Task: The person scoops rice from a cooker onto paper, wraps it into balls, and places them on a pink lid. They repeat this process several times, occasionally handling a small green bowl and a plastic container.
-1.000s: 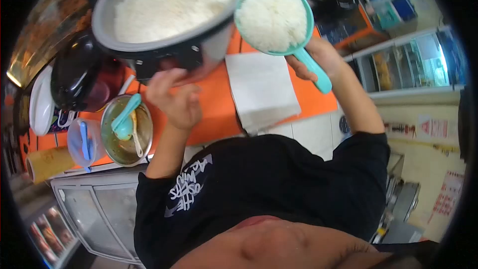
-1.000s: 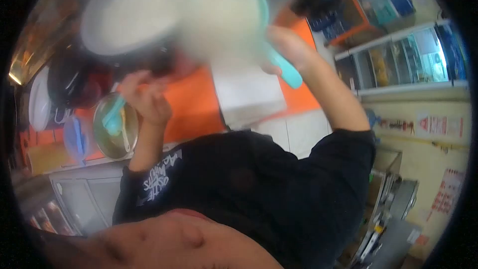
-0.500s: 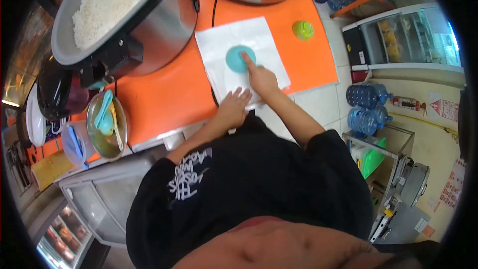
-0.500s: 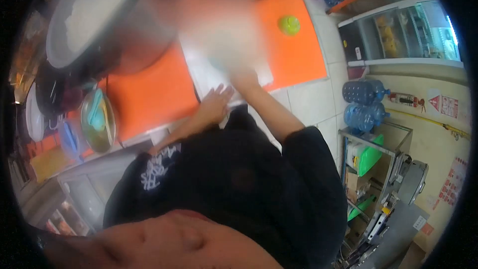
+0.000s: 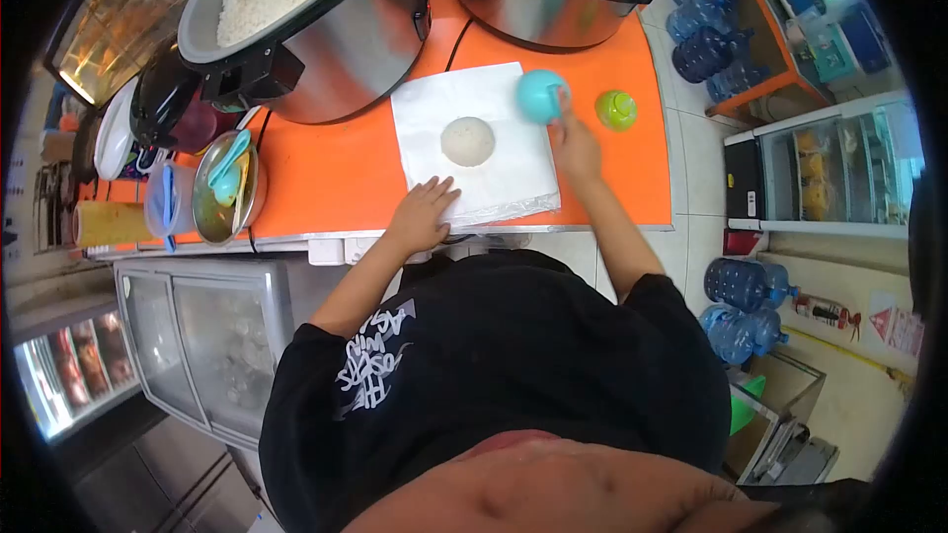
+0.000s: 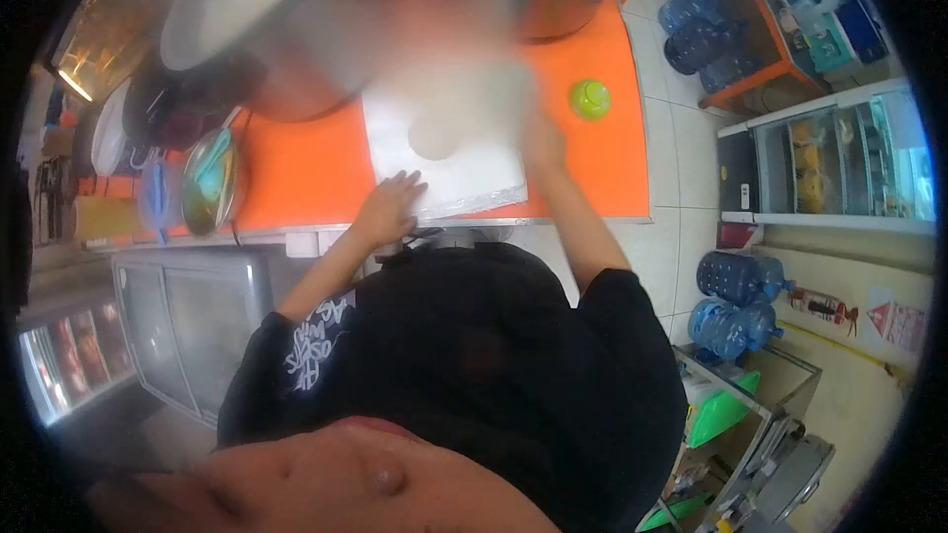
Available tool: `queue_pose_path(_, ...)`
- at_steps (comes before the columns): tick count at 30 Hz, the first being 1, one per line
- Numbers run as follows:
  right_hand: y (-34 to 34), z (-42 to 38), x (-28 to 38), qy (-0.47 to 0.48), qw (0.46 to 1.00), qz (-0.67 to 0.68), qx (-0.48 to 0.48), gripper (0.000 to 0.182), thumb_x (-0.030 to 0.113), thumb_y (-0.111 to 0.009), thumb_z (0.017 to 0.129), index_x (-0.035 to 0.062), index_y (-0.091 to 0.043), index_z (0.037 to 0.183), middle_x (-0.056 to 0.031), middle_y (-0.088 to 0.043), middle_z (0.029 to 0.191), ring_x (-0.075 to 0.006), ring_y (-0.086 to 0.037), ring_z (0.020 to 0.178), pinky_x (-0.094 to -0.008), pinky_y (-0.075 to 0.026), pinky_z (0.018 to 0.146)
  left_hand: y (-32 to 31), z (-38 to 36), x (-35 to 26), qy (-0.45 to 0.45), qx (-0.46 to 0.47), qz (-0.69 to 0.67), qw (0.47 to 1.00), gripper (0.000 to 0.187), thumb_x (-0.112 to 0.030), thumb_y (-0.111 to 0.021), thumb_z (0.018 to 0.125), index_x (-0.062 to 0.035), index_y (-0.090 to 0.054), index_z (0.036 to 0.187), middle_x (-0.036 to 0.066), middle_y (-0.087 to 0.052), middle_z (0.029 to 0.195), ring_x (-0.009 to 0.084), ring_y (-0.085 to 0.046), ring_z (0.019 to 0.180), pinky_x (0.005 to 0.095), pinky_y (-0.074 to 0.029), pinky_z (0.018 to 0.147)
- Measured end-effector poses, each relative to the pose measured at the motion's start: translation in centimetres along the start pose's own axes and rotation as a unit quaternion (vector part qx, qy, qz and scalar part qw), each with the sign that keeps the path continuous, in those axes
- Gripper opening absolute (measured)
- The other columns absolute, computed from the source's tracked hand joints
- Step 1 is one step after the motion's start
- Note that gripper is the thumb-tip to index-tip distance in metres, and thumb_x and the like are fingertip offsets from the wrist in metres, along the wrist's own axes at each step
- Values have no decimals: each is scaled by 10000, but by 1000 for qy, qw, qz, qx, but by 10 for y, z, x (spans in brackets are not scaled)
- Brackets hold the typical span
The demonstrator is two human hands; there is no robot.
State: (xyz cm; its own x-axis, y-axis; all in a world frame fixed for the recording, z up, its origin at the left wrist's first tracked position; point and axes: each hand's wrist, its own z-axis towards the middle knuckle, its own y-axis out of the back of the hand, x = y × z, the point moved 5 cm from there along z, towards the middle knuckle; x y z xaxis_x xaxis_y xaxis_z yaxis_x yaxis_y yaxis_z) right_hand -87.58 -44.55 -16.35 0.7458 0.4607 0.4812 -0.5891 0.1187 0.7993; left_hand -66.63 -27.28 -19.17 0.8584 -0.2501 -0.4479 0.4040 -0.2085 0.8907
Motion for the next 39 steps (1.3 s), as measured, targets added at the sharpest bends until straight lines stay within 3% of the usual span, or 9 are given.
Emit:
queue_pose_path(3,13,25,-29,-137,963,-123,196,564,194,-532,818,257,-316,1336,-180,-571,838,-323,-575,713,-410,-464,594,2,-7,0,38,-36,21,998,505,-133,-586,695,-70,-476,1183,125,-414,1296,306,-391,1193,417,-330,985)
queue_pose_path(6,11,35,-30,5,970,-216,114,589,207,-568,790,201,-333,1330,-190,-537,1025,-321,-543,894,-401,-456,724,-11,-9,7,21,-53,91,994,425,-135,-564,735,-48,-492,1145,127,-466,1243,310,-429,1161,370,-379,952)
queue_pose_path(8,1,15,14,99,954,-92,268,558,197,-595,761,108,-393,1273,-178,-472,1152,-327,-483,1013,-404,-416,832,-12,-9,9,29,-55,83,995,415,-131,-566,734,-47,-497,1135,127,-476,1232,310,-437,1154,370,-384,946)
queue_pose_path(11,-26,-57,30,364,893,23,262,503,179,-608,736,40,-440,1189,-174,-477,1143,-332,-475,1029,-408,-402,868,-5,-10,11,29,-35,68,997,437,-149,-583,723,-48,-491,1139,126,-476,1233,304,-434,1159,369,-382,948)
queue_pose_path(16,-50,-63,21,264,862,-14,433,235,129,-571,743,37,-570,959,-162,-584,940,-318,-560,858,-410,-452,750,11,-15,16,11,-34,53,998,530,-241,-624,707,-64,-461,1179,116,-453,1263,290,-414,1180,379,-367,958)
queue_pose_path(26,-29,-22,36,155,892,46,422,190,231,-636,733,43,-607,722,-117,-596,700,-287,-571,677,-381,-451,608,40,2,13,7,-121,-8,993,362,-238,-662,709,-60,-593,1017,128,-606,971,303,-559,930,393,-445,812)
queue_pose_path(32,-37,0,17,96,914,222,326,192,224,-647,745,35,-621,765,-124,-605,682,-257,-583,645,-346,-441,570,47,10,51,147,-150,-128,969,178,-165,-617,769,-78,-615,923,92,-645,836,227,-610,755,323,-481,705)
queue_pose_path(34,-47,17,3,19,929,258,264,170,196,-638,755,30,-623,787,-135,-610,694,-254,-600,680,-330,-453,588,40,17,75,281,-222,-305,883,128,-153,-627,767,-50,-605,840,92,-639,753,206,-610,701,301,-475,595)
queue_pose_path(39,-115,7,-18,-43,978,87,185,199,223,-616,779,25,-610,794,-119,-602,688,-184,-590,677,-309,-451,592,20,54,85,384,-217,-182,879,196,-198,-645,758,-39,-563,836,77,-599,672,262,-577,651,357,-459,599)
